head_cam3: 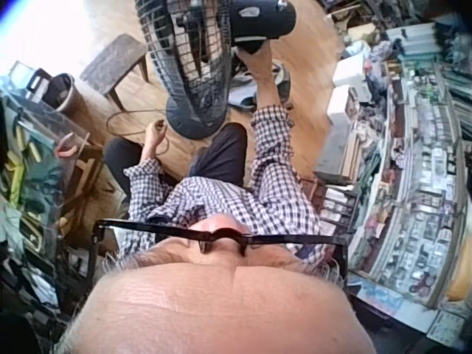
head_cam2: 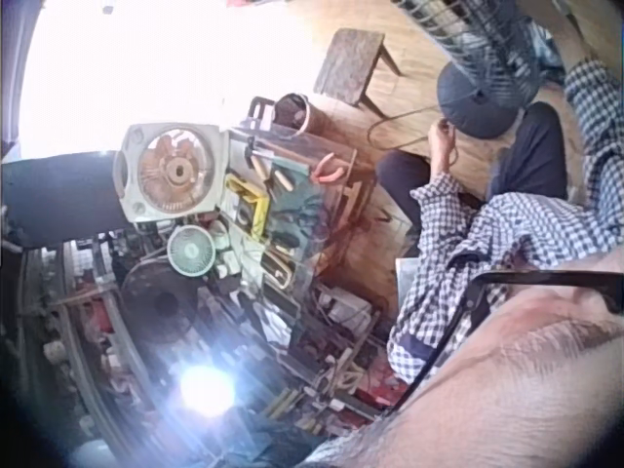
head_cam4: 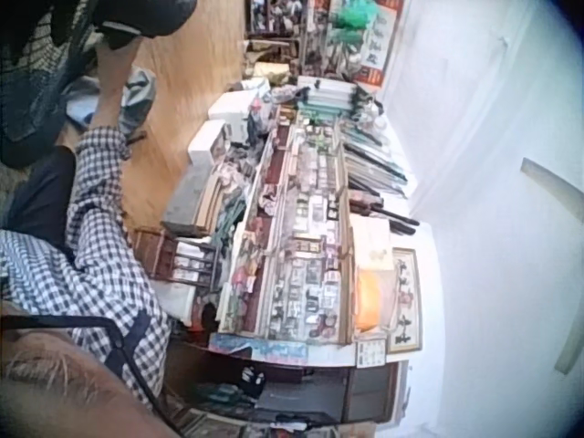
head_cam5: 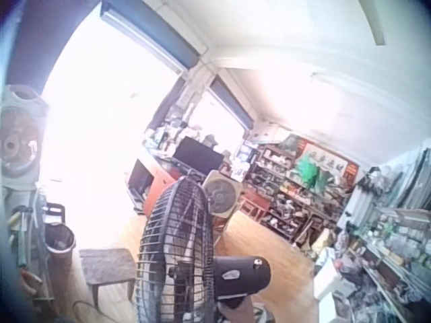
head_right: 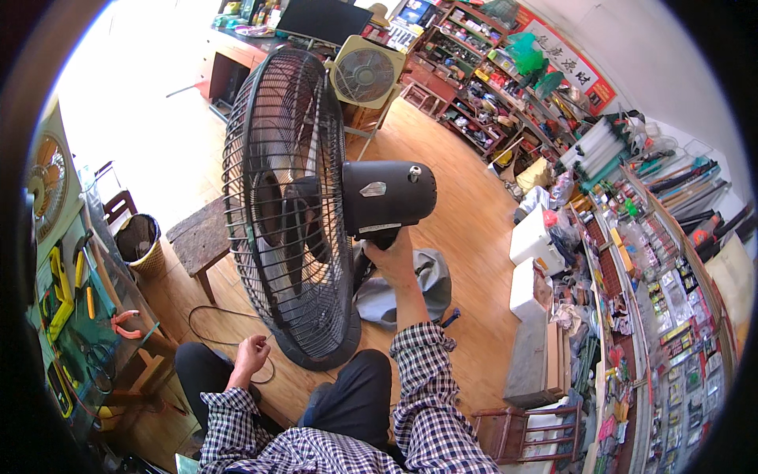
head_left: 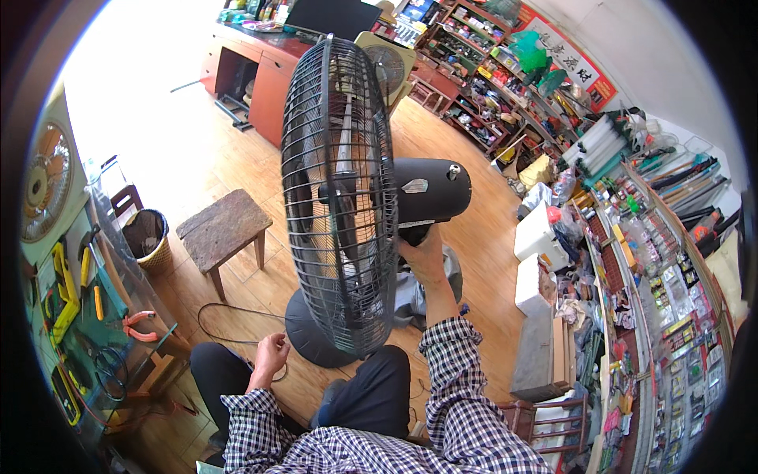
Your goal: The person repairs a standing fan by stripping and connecting wires, using a multimeter to test continuity, and then testing the fan operation.
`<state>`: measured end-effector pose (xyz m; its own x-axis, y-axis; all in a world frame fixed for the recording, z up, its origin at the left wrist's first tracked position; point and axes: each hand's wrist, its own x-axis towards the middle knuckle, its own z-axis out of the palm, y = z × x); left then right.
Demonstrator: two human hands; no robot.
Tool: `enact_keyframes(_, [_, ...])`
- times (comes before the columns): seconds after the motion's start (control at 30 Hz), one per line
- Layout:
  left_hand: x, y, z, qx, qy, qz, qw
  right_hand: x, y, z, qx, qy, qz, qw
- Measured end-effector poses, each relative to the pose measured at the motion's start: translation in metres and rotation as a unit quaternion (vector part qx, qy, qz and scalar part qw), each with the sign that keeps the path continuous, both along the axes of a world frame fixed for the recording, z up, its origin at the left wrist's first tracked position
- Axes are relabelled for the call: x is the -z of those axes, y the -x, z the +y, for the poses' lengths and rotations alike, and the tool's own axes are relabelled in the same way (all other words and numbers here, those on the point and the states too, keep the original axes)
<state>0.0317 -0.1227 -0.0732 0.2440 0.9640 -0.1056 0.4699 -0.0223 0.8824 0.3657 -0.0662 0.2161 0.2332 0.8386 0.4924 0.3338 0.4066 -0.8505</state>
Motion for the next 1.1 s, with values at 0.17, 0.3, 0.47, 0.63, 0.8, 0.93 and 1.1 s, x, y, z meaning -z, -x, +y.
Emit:
enact_keyframes(0.17, [0.005, 0.001, 0.003, 0.003, -0.005, 0.017, 1.0, -0.001, 0.004, 0.002, 0.065, -0.013, -0.061, 0.996])
enact_keyframes(0.3, [0.013, 0.002, 0.004, 0.005, -0.008, 0.021, 1.0, -0.002, 0.008, 0.002, 0.102, -0.002, -0.072, 0.992])
enact_keyframes(0.47, [0.014, -0.001, -0.002, 0.001, -0.006, 0.02, 1.0, -0.004, 0.002, 0.003, 0.107, -0.021, -0.089, 0.99])
enact_keyframes(0.63, [0.022, 0.008, -0.001, -0.012, -0.009, 0.03, 0.999, -0.006, 0.011, 0.004, 0.054, 0.012, -0.04, 0.998])
enact_keyframes(0.8, [0.015, 0.005, 0.001, -0.011, -0.01, 0.045, 0.999, -0.012, 0.011, -0.008, 0.059, 0.057, -0.083, 0.993])
enact_keyframes(0.93, [0.005, 0.008, 0.005, -0.043, 0.026, 0.042, 0.998, -0.035, 0.027, -0.021, 0.043, 0.088, -0.1, 0.99])
enact_keyframes(1.1, [0.026, 0.002, 0.002, -0.048, 0.011, 0.025, 0.998, -0.061, 0.045, -0.006, 0.026, 0.116, -0.122, 0.985])
